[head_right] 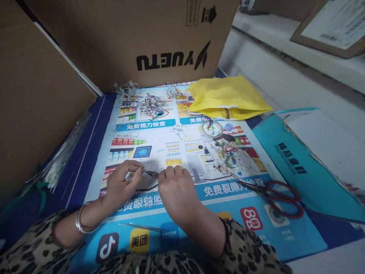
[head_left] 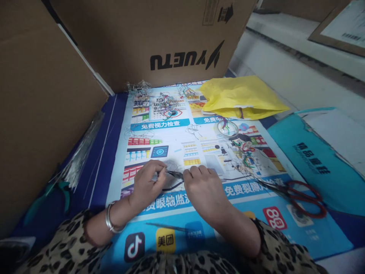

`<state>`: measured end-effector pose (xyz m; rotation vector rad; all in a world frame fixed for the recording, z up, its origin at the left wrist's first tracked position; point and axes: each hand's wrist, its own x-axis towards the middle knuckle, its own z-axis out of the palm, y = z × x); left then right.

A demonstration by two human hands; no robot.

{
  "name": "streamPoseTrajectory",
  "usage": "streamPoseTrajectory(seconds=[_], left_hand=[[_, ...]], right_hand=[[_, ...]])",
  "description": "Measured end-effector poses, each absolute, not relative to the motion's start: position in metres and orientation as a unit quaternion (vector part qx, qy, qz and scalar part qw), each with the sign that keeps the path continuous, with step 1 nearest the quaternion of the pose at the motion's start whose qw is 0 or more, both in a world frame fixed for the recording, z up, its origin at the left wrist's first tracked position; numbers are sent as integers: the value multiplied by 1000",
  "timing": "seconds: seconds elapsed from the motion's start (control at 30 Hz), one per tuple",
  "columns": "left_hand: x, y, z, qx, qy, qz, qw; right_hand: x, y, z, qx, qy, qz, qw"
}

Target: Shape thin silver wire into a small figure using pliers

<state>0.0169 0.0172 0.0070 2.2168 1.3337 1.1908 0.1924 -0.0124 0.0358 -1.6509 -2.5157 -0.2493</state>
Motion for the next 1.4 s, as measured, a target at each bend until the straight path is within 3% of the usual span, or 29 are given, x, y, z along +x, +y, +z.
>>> streamPoseTrajectory(seconds=[0.53,1.4], left_hand=[[15,17,9,766,483,394,157],[16,20,7,765,480,401,154]], right_hand=[[193,-12,33,-533,-843,-67,25],[194,-10,31,-535,-839,-75,65]])
